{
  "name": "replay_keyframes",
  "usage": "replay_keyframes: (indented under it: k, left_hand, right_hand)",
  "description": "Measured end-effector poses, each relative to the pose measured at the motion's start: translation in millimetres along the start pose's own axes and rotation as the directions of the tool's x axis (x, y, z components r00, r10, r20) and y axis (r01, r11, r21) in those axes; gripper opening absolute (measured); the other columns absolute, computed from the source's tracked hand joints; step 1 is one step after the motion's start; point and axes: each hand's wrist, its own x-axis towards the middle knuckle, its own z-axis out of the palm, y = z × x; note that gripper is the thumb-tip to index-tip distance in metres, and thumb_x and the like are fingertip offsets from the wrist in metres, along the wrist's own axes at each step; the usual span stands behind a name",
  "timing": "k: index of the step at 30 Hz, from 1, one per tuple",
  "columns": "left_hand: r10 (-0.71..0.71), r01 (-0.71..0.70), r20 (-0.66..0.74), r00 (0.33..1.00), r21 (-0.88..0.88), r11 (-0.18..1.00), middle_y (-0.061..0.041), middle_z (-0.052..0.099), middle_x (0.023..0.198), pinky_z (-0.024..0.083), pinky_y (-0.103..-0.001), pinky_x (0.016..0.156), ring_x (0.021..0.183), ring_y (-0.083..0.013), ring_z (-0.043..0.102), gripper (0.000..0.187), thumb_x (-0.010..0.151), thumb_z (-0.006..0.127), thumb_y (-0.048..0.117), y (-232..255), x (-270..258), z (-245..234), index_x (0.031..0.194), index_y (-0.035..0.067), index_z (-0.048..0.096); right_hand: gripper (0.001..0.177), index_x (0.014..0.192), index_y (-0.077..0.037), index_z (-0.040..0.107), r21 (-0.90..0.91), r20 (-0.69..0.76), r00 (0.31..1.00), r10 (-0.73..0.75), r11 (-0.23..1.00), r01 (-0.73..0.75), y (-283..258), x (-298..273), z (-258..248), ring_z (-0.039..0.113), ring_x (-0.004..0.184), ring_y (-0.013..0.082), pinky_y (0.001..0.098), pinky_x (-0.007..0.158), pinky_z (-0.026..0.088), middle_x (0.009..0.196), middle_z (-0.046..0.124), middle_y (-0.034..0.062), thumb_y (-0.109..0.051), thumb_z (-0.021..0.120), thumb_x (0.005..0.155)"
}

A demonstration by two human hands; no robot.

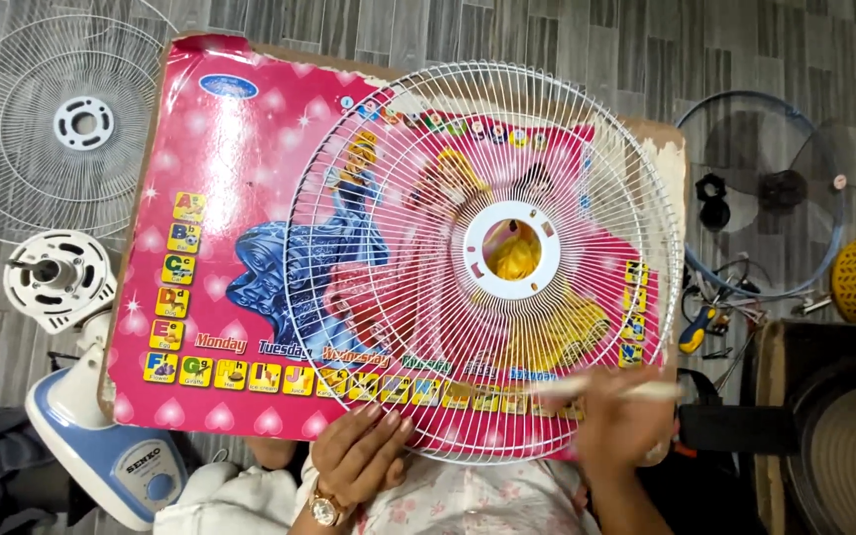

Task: Clean the dust off a fan grill using a small brush

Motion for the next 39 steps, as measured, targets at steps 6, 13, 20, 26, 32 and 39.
replay_keyframes:
  k: [6, 13, 20, 26, 32, 39]
  left_hand:
    - [0.013, -0.013, 0.031, 0.999, -0.010, 1.000, 0.001, 0.076, 0.108, 0.063, -0.035, 0.088, 0.103, -0.0194, 0.071, 0.030, 0.098, 0.058, 0.035, -0.6, 3.1, -3.5, 0.103, 0.016, 0.080]
    - [0.011, -0.010, 0.013, 1.000, -0.066, 0.998, -0.001, 0.076, 0.116, 0.062, -0.039, 0.093, 0.107, -0.0234, 0.074, 0.017, 0.093, 0.067, 0.034, -5.1, -15.6, 1.1, 0.096, 0.018, 0.065]
    - [0.071, -0.071, -0.115, 0.991, 0.003, 0.997, 0.001, 0.071, 0.099, 0.064, -0.038, 0.086, 0.097, -0.0222, 0.074, 0.023, 0.093, 0.068, 0.041, -8.8, -31.8, 14.0, 0.093, 0.018, 0.068]
    - [0.030, -0.029, -0.070, 0.997, 0.019, 0.999, 0.001, 0.072, 0.089, 0.063, -0.037, 0.089, 0.095, -0.0188, 0.073, 0.025, 0.094, 0.067, 0.039, -3.7, -23.1, 10.7, 0.082, 0.018, 0.072]
    - [0.038, -0.036, -0.109, 0.993, 0.020, 0.999, 0.006, 0.071, 0.086, 0.062, -0.035, 0.090, 0.085, -0.0110, 0.069, 0.024, 0.090, 0.070, 0.047, -34.2, -43.2, 1.7, 0.086, 0.023, 0.075]
    - [0.117, -0.117, -0.042, 0.992, -0.003, 0.993, 0.003, 0.073, 0.082, 0.063, -0.031, 0.075, 0.074, -0.0143, 0.069, 0.022, 0.088, 0.076, 0.035, -4.9, 3.8, -1.9, 0.077, 0.017, 0.073]
  right_hand:
    - [0.024, 0.112, -0.012, 0.043, 0.210, 0.061, 0.998, 0.015, 0.977, -0.027, 15.4, -20.6, 13.9, 0.073, 0.059, 0.0194, 0.0253, 0.045, 0.066, 0.088, 0.067, 0.0119, -0.002, 0.059, 0.097]
    - [0.026, 0.111, -0.015, 0.040, 0.066, -0.009, 1.000, -0.030, 0.997, 0.031, 8.5, 1.7, 18.5, 0.070, 0.058, 0.0189, 0.0271, 0.045, 0.064, 0.077, 0.069, 0.0113, -0.003, 0.059, 0.096]
    - [0.026, 0.108, 0.001, 0.044, -0.021, 0.113, 0.973, 0.201, 0.980, -0.200, 8.4, -17.5, 29.0, 0.081, 0.059, 0.0234, 0.0284, 0.051, 0.073, 0.076, 0.070, 0.0173, 0.002, 0.063, 0.090]
    - [0.019, 0.107, 0.006, 0.061, 0.070, 0.270, 0.956, 0.116, 0.988, -0.140, -18.8, 15.6, 52.4, 0.079, 0.069, 0.0209, 0.0286, 0.062, 0.070, 0.085, 0.076, 0.0189, -0.010, 0.056, 0.100]
    - [0.018, 0.101, 0.003, 0.067, -0.044, 0.384, 0.907, 0.173, 0.985, -0.170, -14.4, 21.2, 53.9, 0.080, 0.066, 0.0168, 0.0245, 0.057, 0.070, 0.080, 0.079, 0.0143, -0.013, 0.061, 0.096]
    - [0.016, 0.100, 0.004, 0.067, -0.091, 0.322, 0.914, 0.247, 0.969, -0.229, 4.0, 0.6, 22.0, 0.082, 0.063, 0.0188, 0.0268, 0.055, 0.075, 0.076, 0.078, 0.0168, -0.009, 0.060, 0.094]
